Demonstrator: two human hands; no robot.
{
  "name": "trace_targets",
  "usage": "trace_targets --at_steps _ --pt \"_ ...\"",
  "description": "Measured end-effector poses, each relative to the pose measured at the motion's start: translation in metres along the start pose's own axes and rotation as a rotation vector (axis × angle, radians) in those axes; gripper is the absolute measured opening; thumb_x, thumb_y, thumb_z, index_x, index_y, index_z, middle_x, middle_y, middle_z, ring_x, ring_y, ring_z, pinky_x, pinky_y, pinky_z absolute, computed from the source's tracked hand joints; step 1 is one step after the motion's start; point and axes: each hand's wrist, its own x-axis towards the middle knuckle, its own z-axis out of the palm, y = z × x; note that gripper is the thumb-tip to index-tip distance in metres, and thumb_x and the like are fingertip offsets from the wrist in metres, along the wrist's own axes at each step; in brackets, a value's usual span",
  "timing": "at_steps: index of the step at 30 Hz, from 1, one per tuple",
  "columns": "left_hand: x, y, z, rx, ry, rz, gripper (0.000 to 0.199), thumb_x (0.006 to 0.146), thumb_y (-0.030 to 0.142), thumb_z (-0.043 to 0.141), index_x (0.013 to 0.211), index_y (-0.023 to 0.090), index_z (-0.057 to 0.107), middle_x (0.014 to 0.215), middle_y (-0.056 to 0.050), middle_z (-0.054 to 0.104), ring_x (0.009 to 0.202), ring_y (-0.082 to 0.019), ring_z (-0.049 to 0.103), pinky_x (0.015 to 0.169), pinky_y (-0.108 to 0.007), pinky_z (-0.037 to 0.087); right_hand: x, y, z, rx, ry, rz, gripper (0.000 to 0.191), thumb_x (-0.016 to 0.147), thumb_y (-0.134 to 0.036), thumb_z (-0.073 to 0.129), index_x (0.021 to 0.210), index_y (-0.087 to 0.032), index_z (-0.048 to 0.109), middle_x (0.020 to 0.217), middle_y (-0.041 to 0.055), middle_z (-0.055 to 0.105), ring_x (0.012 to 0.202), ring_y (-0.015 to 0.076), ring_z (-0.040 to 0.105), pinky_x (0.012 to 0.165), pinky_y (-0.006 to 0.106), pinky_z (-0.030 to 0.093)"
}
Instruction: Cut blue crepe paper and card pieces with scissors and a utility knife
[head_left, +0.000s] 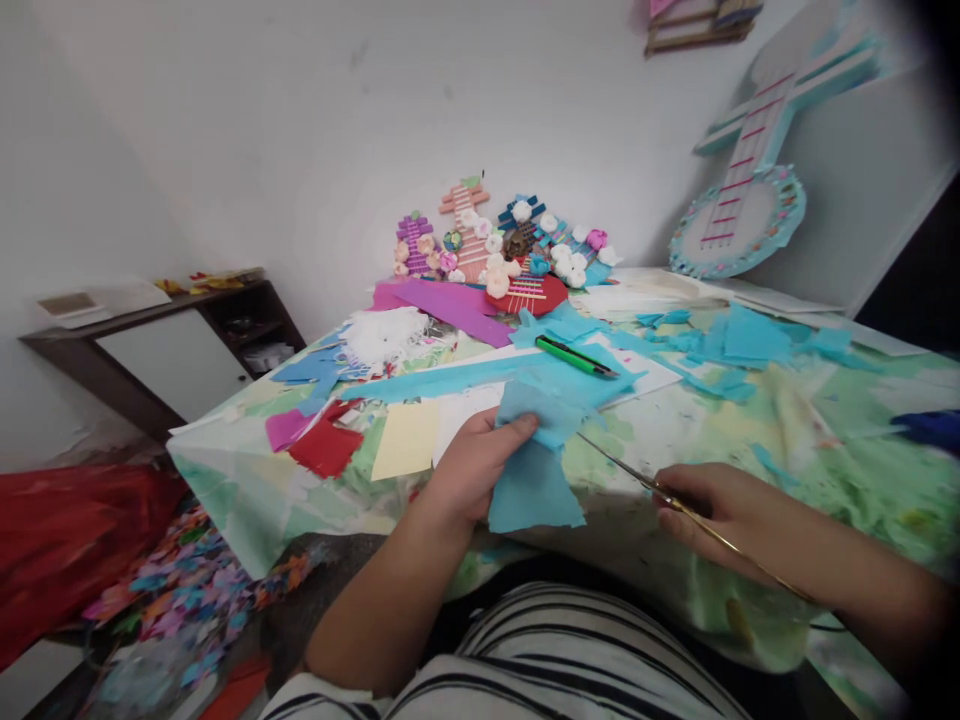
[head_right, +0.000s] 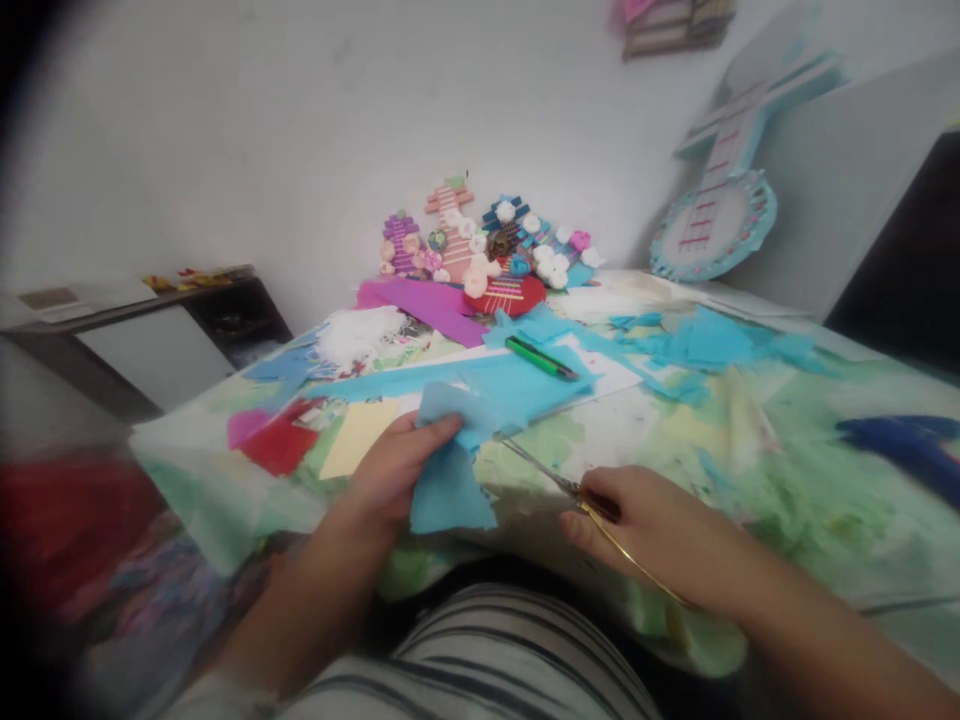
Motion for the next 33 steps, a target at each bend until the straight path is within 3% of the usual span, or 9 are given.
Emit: trace_targets --at_steps 5,9,15,21,26,33 --pt "-0.001 -0.002 0.003 0.086 0.011 -0.047 0.028 0.056 0.034 0.073 0.071 0.012 0.063 0.061 -0.002 0.062 0.052 -0.012 0.056 0.051 -0.023 0.045 0.002 0.001 0.001 0.091 0.008 -0.067 0.033 0.076 -0.048 0.040 0.067 -0.018 0.049 0.059 0.0000 0.048 0.054 0.0115 0.042 0.049 0.024 0.031" --pt "-0.003 -0.004 0.004 0.144 -0.020 -0.084 0.030 0.056 0.036 0.072 0.071 0.012 0.063 0.064 -0.003 0.062 0.052 -0.013 0.056 0.051 -0.024 0.045 0.006 0.000 0.002 0.147 0.042 -0.040 0.032 0.074 -0.047 0.044 0.064 -0.017 0.051 0.057 0.0002 0.049 0.052 0.0113 0.041 0.046 0.024 0.028" --pt "-0.003 -0.005 0.003 0.185 -0.036 -0.074 0.029 0.057 0.037 0.071 0.072 0.013 0.063 0.062 -0.002 0.062 0.052 -0.013 0.056 0.051 -0.024 0.045 0.009 0.009 0.007 0.117 0.033 -0.076 0.035 0.071 -0.050 0.047 0.061 -0.018 0.051 0.054 -0.0004 0.049 0.050 0.0116 0.041 0.045 0.024 0.026" --pt "-0.004 -0.005 0.007 0.220 -0.031 -0.077 0.028 0.057 0.038 0.071 0.069 0.014 0.063 0.060 -0.001 0.061 0.050 -0.012 0.055 0.048 -0.022 0.044 0.003 0.014 0.009 0.108 0.036 -0.020 0.035 0.070 -0.049 0.049 0.055 -0.017 0.047 0.050 -0.0019 0.044 0.048 0.0103 0.037 0.043 0.023 0.024" --pt "-0.003 -0.006 0.007 0.269 -0.034 -0.071 0.028 0.060 0.039 0.068 0.073 0.014 0.063 0.060 -0.002 0.061 0.050 -0.012 0.055 0.050 -0.023 0.044 -0.004 0.014 0.010 0.050 0.098 -0.047 0.031 0.071 -0.047 0.047 0.061 -0.018 0.050 0.055 -0.0005 0.047 0.050 0.0110 0.038 0.045 0.024 0.025" --pt "-0.005 -0.005 0.013 0.384 -0.090 -0.067 0.028 0.064 0.040 0.065 0.074 0.014 0.064 0.064 -0.002 0.061 0.054 -0.013 0.055 0.051 -0.021 0.042 -0.004 0.009 0.006 0.112 0.073 -0.047 0.028 0.072 -0.043 0.046 0.061 -0.017 0.050 0.054 -0.0009 0.047 0.050 0.0107 0.038 0.045 0.025 0.025"
